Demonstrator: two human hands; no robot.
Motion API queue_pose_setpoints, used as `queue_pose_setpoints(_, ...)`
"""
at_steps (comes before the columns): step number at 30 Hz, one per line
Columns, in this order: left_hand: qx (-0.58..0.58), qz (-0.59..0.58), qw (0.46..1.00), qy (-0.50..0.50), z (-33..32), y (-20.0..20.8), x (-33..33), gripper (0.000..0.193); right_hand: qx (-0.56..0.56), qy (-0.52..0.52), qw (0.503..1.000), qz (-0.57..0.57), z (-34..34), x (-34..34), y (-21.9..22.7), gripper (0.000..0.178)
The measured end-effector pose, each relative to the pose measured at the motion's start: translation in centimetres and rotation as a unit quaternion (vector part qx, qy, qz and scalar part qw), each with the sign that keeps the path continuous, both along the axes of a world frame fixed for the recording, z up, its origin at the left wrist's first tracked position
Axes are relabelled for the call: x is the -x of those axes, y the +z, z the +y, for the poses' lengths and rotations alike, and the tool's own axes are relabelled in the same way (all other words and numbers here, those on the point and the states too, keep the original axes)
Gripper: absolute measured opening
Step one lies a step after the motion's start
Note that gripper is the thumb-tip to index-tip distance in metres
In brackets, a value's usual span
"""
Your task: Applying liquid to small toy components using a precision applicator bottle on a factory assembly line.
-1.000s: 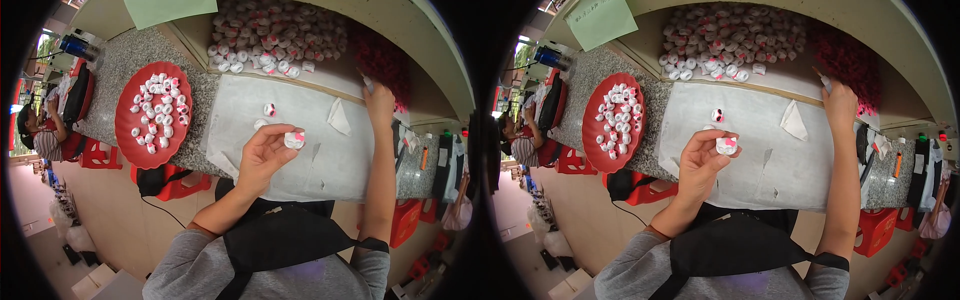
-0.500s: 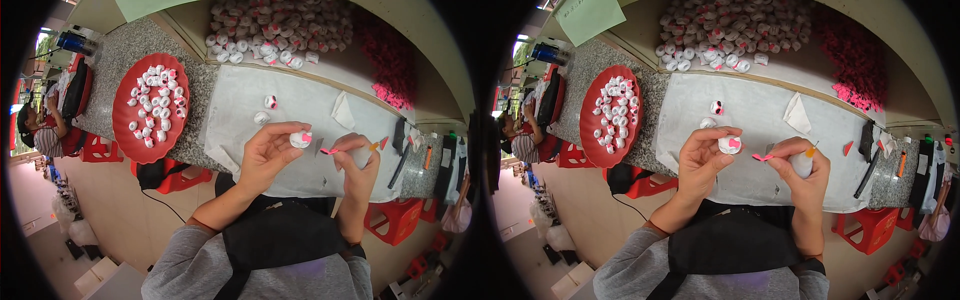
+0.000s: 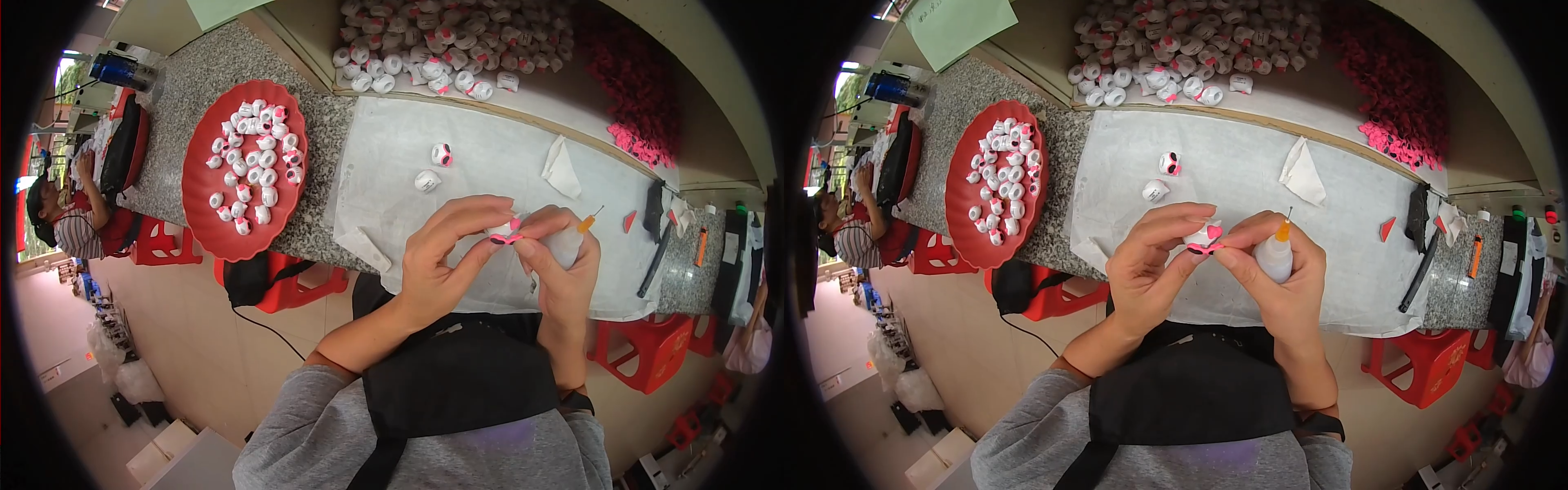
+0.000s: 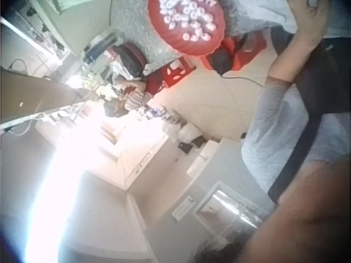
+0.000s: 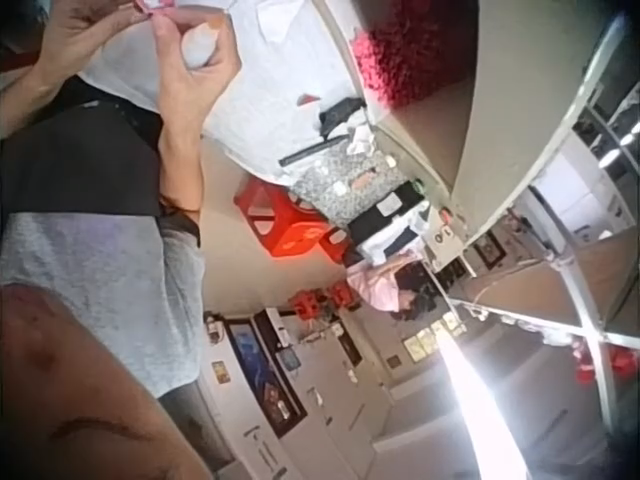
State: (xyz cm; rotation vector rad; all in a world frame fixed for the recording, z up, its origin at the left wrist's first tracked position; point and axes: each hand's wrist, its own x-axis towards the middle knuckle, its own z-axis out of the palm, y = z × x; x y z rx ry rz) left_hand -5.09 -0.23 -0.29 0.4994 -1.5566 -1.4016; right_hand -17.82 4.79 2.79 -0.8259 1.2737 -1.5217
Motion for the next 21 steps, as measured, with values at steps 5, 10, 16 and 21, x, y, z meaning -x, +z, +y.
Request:
queue_pose_setpoints(5, -0.049, 0.043, 0.998, -0.02, 0.11, 0.58, 0.06, 0.027, 0.009, -0.024, 1.0, 0.013, 0.1, -0.43, -0.05, 0.01)
queue_pose_setpoints(10, -0.12, 0.093, 0.987, -0.044, 0.06, 0.35, -0.19, 0.024, 0.026, -0.031, 0.998, 0.055, 0.12, -0.6, -0.42, 0.016)
queue_pose_setpoints(16, -0.193, 0.127, 0.97, -0.077, 0.21, 0.28, -0.36, 0.025, 0.051, 0.067, 0.996, 0.007, -0.33, -0.06, 0.09, 0.032)
queue_pose_setpoints(21, -0.128, 0.102, 0.983, -0.08, -0.05, 0.13, -0.37, 0.026, 0.024, 0.08, 0.996, -0.036, -0.18, 0.19, 0.3, 0.033)
